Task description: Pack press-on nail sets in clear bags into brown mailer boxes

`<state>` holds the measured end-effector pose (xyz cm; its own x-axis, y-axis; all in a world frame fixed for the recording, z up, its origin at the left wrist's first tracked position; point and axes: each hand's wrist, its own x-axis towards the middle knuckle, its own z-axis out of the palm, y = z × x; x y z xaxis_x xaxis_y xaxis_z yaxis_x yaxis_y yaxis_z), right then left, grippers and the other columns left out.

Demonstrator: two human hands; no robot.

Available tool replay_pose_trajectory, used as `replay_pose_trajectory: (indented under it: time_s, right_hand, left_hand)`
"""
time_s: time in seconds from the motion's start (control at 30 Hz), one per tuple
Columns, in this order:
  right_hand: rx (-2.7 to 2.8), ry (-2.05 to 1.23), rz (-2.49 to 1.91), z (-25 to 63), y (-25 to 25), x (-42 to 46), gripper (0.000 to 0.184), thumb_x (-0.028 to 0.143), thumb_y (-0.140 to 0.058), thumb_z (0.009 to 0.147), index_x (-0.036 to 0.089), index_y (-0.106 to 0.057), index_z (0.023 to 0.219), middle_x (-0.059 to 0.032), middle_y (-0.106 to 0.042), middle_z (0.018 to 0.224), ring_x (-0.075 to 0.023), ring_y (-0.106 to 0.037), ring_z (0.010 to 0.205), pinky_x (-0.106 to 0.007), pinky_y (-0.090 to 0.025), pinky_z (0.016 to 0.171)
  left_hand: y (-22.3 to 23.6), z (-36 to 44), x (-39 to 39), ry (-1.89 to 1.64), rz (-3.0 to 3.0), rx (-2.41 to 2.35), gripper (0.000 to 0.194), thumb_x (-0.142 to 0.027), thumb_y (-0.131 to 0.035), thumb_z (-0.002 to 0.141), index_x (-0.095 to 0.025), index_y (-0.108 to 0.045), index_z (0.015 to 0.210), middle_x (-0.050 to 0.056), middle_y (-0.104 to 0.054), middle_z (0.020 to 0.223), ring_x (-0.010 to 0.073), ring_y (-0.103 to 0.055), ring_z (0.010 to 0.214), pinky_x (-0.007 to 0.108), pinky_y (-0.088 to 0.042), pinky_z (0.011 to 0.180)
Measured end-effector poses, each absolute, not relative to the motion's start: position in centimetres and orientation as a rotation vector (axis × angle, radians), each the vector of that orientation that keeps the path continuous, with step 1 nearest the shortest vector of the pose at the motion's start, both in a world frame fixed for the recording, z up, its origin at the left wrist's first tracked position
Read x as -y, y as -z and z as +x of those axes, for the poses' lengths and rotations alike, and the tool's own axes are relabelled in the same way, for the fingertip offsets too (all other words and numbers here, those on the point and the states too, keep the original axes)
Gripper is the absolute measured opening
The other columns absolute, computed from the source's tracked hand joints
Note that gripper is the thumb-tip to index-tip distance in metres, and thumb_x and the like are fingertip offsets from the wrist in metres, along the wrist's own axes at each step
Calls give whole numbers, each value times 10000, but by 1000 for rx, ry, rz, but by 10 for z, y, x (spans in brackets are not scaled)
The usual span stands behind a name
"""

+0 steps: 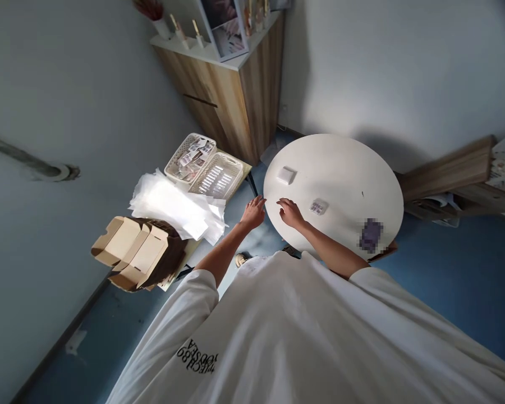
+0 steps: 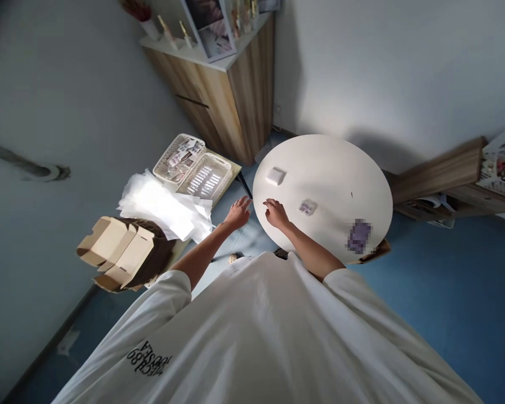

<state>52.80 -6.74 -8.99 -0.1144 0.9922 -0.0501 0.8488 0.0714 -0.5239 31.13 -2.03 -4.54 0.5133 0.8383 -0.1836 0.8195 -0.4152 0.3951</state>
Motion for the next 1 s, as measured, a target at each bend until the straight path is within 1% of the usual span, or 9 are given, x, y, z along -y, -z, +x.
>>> replay_pose_trajectory:
  time_s: [0.1, 0.23, 0.37, 0.47, 0.57, 0.73, 0.83, 0.9, 1.0]
  right_hand:
    - [2067, -604, -1768, 478, 83, 55, 481, 110, -512, 959, 215, -671, 1401, -119, -618, 1501, -316, -591, 1337, -472, -497, 1107]
    - [2104, -590, -1680, 402, 75, 52, 421, 173, -544, 988, 236, -679, 1382, -103, -621, 1491, -308, -587, 1342, -448, -482, 1118]
    - [2098, -606, -1670, 325, 70, 57, 352, 197, -557, 993, 226, -716, 1307, -109, -678, 1385, -304, -595, 1305, -440, -459, 1113]
    - [2091, -634, -1717, 274, 65, 60, 305, 195, -550, 996, 218, -737, 1235, -112, -723, 1298, -307, -602, 1263, -445, -446, 1087]
    - [2112, -673, -1764, 233, 59, 58, 266, 198, -562, 998, 220, -733, 1201, -111, -750, 1274, -306, -615, 1230, -445, -433, 1057]
    - [2118, -723, -1906, 192, 55, 48, 170, 272, -607, 1007, 234, -687, 1152, -97, -781, 1181, -301, -660, 1155, -437, -419, 1025]
    - [2075, -739, -1989, 178, 57, 44, 157, 314, -654, 988, 245, -657, 1129, -76, -783, 1086, -293, -678, 1106, -422, -426, 1001]
    - [2062, -754, -1969, 171, 58, 42, 154, 269, -661, 965, 252, -644, 1118, -48, -775, 1045, -272, -685, 1058, -400, -439, 977]
    - [2092, -778, -1780, 164, 54, 33, 181, 165, -574, 961, 260, -650, 1095, -16, -754, 1038, -229, -678, 980, -350, -470, 911]
  left_hand:
    - [39, 266, 23, -152, 2297, -1414, 581, -160, -489, 986, -220, -530, 1562, 121, -436, 1692, 329, -454, 1521, 511, -427, 1228]
    - [34, 198, 29, -283, 2260, -1450, 578, -114, -481, 960, -213, -562, 1524, 122, -488, 1648, 308, -485, 1492, 492, -434, 1222]
    - [31, 128, 36, -408, 2225, -1468, 566, -57, -457, 926, -205, -609, 1450, 125, -571, 1549, 291, -568, 1392, 459, -488, 1161]
    - [30, 82, 39, -424, 2192, -1506, 578, -16, -450, 893, -203, -622, 1412, 130, -610, 1476, 296, -601, 1334, 463, -515, 1118]
    - [31, 47, 40, -384, 2150, -1576, 586, -11, -452, 890, -222, -618, 1412, 131, -610, 1461, 308, -604, 1328, 482, -521, 1105]
    - [36, 12, 41, -332, 2096, -1655, 579, -28, -445, 916, -221, -602, 1439, 135, -596, 1488, 311, -599, 1349, 491, -504, 1129]
    - [39, 2, 43, -297, 2072, -1668, 574, -41, -442, 925, -220, -604, 1445, 131, -596, 1499, 311, -609, 1339, 486, -511, 1120]
    - [40, -2, 45, -274, 2063, -1668, 576, -53, -444, 929, -223, -601, 1456, 130, -593, 1508, 316, -608, 1339, 491, -512, 1118]
    - [39, -6, 45, -283, 2055, -1675, 595, -69, -458, 930, -244, -579, 1486, 124, -582, 1525, 319, -582, 1372, 502, -499, 1136]
